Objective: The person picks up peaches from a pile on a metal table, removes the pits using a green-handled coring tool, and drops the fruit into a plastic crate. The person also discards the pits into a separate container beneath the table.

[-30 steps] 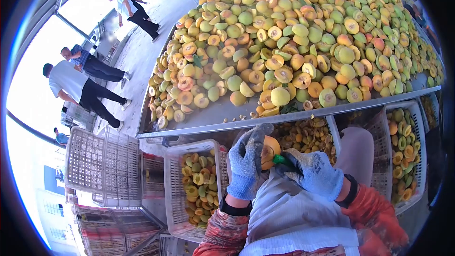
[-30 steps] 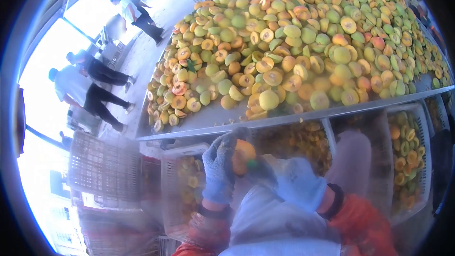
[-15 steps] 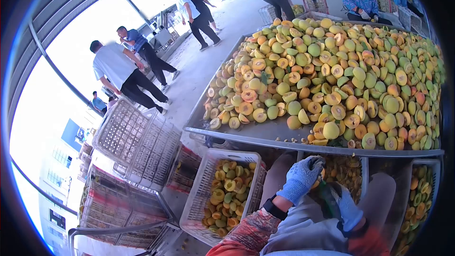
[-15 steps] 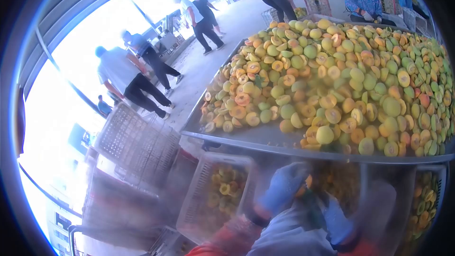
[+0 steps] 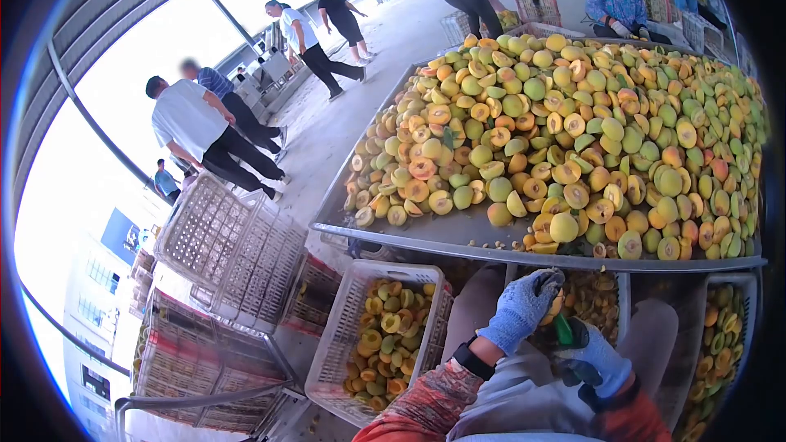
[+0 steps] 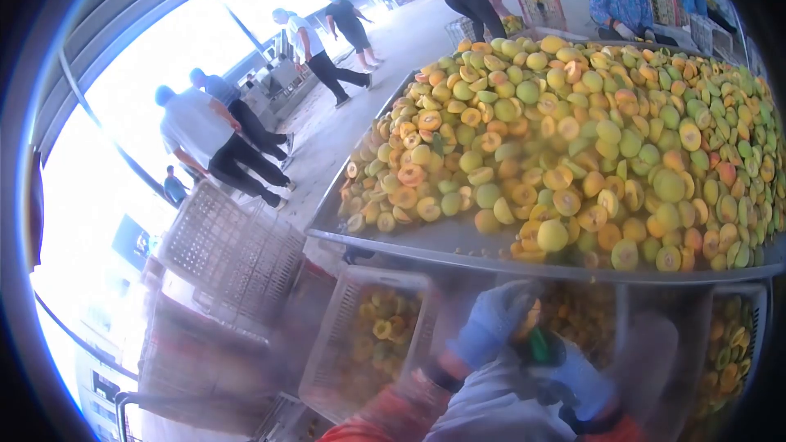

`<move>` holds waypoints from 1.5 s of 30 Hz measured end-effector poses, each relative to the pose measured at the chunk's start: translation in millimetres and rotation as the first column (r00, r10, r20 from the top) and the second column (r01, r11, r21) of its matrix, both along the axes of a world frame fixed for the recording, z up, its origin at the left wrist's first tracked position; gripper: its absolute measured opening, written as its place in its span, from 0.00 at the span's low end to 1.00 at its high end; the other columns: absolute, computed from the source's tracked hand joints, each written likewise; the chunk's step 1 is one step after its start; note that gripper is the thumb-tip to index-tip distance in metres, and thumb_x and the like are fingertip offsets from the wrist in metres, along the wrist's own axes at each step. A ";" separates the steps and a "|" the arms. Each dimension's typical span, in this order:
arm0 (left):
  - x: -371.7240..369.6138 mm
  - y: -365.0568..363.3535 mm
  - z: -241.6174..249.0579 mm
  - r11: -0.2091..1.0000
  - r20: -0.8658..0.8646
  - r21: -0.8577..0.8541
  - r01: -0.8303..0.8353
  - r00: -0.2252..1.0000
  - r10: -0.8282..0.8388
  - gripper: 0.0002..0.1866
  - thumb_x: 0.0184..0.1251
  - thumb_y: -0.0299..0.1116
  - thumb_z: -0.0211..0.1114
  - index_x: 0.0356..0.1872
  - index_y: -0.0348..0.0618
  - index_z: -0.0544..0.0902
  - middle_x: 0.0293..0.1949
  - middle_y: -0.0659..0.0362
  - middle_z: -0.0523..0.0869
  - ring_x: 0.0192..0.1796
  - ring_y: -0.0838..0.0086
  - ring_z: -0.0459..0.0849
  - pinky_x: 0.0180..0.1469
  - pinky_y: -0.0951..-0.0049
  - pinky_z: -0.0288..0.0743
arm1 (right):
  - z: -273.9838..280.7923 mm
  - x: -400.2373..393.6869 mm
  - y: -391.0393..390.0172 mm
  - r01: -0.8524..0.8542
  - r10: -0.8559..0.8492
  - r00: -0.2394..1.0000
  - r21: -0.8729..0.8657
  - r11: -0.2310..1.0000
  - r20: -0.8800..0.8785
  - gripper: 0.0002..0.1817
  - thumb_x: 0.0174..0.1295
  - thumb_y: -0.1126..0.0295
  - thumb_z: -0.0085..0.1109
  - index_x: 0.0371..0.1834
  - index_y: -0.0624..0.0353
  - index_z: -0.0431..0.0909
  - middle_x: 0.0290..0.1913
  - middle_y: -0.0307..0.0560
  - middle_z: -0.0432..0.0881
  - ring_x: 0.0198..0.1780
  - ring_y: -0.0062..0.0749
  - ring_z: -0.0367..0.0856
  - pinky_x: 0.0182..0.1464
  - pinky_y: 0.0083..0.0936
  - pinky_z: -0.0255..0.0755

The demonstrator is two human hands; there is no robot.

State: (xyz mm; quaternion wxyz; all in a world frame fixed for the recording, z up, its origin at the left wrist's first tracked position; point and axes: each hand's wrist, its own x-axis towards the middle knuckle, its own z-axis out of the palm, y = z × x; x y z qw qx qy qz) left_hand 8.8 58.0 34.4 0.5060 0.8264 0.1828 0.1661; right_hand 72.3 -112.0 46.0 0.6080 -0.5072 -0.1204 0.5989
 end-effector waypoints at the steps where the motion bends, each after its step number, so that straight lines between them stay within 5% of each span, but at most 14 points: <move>1: 2.0 0.5 -1.8 1.000 -0.002 0.001 0.003 1.000 -0.003 0.16 0.64 0.43 0.56 0.47 0.46 0.80 0.42 0.50 0.83 0.46 0.56 0.80 0.48 0.64 0.73 | -2.1 0.7 1.2 -0.010 0.010 1.000 -0.001 1.000 0.030 0.23 0.45 0.76 0.63 0.47 0.58 0.70 0.32 0.42 0.77 0.23 0.23 0.75 0.23 0.19 0.70; 9: 16.4 11.7 -34.3 0.960 -0.212 0.250 0.130 0.974 -0.077 0.17 0.63 0.46 0.54 0.45 0.47 0.80 0.39 0.48 0.83 0.45 0.53 0.79 0.47 0.60 0.72 | -37.9 3.3 1.9 0.003 -0.005 1.000 0.115 0.993 0.017 0.23 0.46 0.75 0.63 0.48 0.60 0.69 0.26 0.39 0.76 0.18 0.23 0.72 0.18 0.20 0.67; 11: 18.8 6.6 -24.6 0.971 -0.305 0.232 0.062 0.952 0.012 0.17 0.63 0.47 0.54 0.45 0.47 0.80 0.39 0.48 0.83 0.44 0.53 0.79 0.47 0.60 0.73 | -35.3 0.0 6.8 -0.015 0.008 0.902 0.013 1.000 0.433 0.23 0.48 0.78 0.60 0.50 0.59 0.69 0.30 0.40 0.74 0.20 0.21 0.71 0.19 0.18 0.67; 14: 19.0 -7.2 -12.0 0.962 -0.284 0.269 -0.050 0.950 0.128 0.17 0.64 0.47 0.53 0.45 0.48 0.80 0.39 0.48 0.83 0.44 0.53 0.80 0.47 0.60 0.73 | -18.3 6.3 2.6 -0.029 0.028 0.999 0.050 0.998 0.030 0.23 0.47 0.79 0.59 0.50 0.59 0.70 0.30 0.40 0.74 0.21 0.22 0.72 0.20 0.18 0.67; 19: 25.7 -1.2 -24.7 0.905 -0.262 0.424 0.030 0.961 0.091 0.15 0.64 0.42 0.55 0.45 0.46 0.80 0.40 0.49 0.83 0.43 0.56 0.81 0.45 0.64 0.74 | -13.4 10.1 3.7 -0.007 0.000 0.996 0.077 0.997 0.093 0.21 0.46 0.74 0.64 0.46 0.60 0.72 0.26 0.38 0.76 0.19 0.21 0.72 0.18 0.19 0.65; 21: 17.0 -0.7 -22.8 0.998 -0.039 0.008 0.070 0.997 -0.070 0.12 0.64 0.36 0.56 0.45 0.44 0.81 0.39 0.50 0.84 0.41 0.59 0.83 0.44 0.68 0.75 | -15.2 13.1 5.2 -0.029 0.025 0.998 0.072 0.997 0.061 0.21 0.46 0.73 0.64 0.46 0.59 0.73 0.28 0.38 0.76 0.19 0.20 0.72 0.19 0.18 0.65; 23: 18.7 -6.1 -2.0 0.993 -0.076 -0.117 -0.022 0.997 0.013 0.11 0.64 0.33 0.56 0.44 0.42 0.81 0.37 0.51 0.84 0.39 0.62 0.84 0.42 0.70 0.75 | -36.5 14.5 0.8 -0.028 0.017 0.998 0.190 0.981 0.061 0.21 0.46 0.72 0.64 0.47 0.60 0.73 0.30 0.38 0.77 0.21 0.19 0.73 0.20 0.16 0.66; 25: 23.5 0.6 -19.0 0.970 -0.001 0.224 0.098 0.995 -0.100 0.11 0.64 0.32 0.56 0.43 0.42 0.82 0.37 0.51 0.85 0.40 0.63 0.84 0.44 0.70 0.75 | -22.5 16.9 -4.3 -0.047 0.063 0.994 0.171 0.984 -0.089 0.22 0.47 0.72 0.64 0.49 0.60 0.73 0.32 0.37 0.77 0.22 0.19 0.72 0.20 0.15 0.65; 28: 32.9 -9.6 -8.9 0.976 -0.046 -0.214 0.045 0.997 -0.056 0.11 0.62 0.29 0.57 0.42 0.35 0.82 0.38 0.54 0.86 0.40 0.75 0.83 0.45 0.75 0.74 | -22.7 13.8 -14.9 -0.023 0.033 0.996 0.127 0.992 -0.080 0.23 0.48 0.72 0.64 0.49 0.64 0.72 0.26 0.38 0.75 0.18 0.19 0.69 0.18 0.16 0.62; 34: 63.8 -1.4 -31.9 0.942 0.126 0.185 0.281 0.944 -0.306 0.14 0.61 0.31 0.53 0.42 0.35 0.81 0.38 0.55 0.84 0.37 0.73 0.81 0.41 0.72 0.75 | -40.5 15.6 -17.5 0.213 -0.031 0.884 0.343 0.915 -0.466 0.20 0.51 0.71 0.61 0.46 0.66 0.71 0.17 0.38 0.69 0.13 0.22 0.63 0.15 0.18 0.56; 37: 66.3 -9.9 -32.8 0.942 0.049 -0.290 0.169 0.986 -0.162 0.15 0.60 0.33 0.54 0.43 0.34 0.79 0.40 0.54 0.83 0.40 0.69 0.82 0.43 0.68 0.75 | -38.2 18.8 -21.0 0.282 -0.032 0.804 0.333 0.900 -0.594 0.19 0.51 0.72 0.61 0.47 0.66 0.70 0.19 0.39 0.70 0.13 0.23 0.64 0.16 0.19 0.56; 40: 69.6 -6.3 -50.3 0.961 0.222 0.152 0.230 0.940 -0.260 0.15 0.59 0.31 0.56 0.46 0.34 0.77 0.43 0.53 0.82 0.42 0.71 0.81 0.44 0.71 0.74 | -43.1 19.2 -21.6 0.287 -0.044 0.787 0.303 0.909 -0.615 0.19 0.51 0.73 0.60 0.47 0.66 0.70 0.20 0.39 0.71 0.13 0.23 0.64 0.16 0.20 0.57; 42: 70.9 -7.4 -46.9 0.869 0.128 -0.455 0.192 0.980 -0.150 0.15 0.60 0.29 0.57 0.48 0.34 0.74 0.42 0.54 0.81 0.42 0.72 0.80 0.43 0.72 0.75 | -43.9 19.2 -19.2 0.288 -0.043 0.796 0.315 0.904 -0.604 0.19 0.52 0.73 0.60 0.47 0.66 0.70 0.20 0.39 0.71 0.13 0.23 0.64 0.17 0.20 0.57; 45: 63.4 -23.0 -16.0 0.886 0.137 -0.434 0.162 0.984 -0.112 0.15 0.65 0.33 0.56 0.48 0.35 0.73 0.40 0.55 0.81 0.42 0.73 0.80 0.44 0.73 0.75 | -35.5 20.1 -17.2 0.294 -0.010 0.814 0.397 0.869 -0.581 0.18 0.53 0.73 0.59 0.47 0.66 0.71 0.20 0.39 0.71 0.13 0.23 0.64 0.17 0.20 0.57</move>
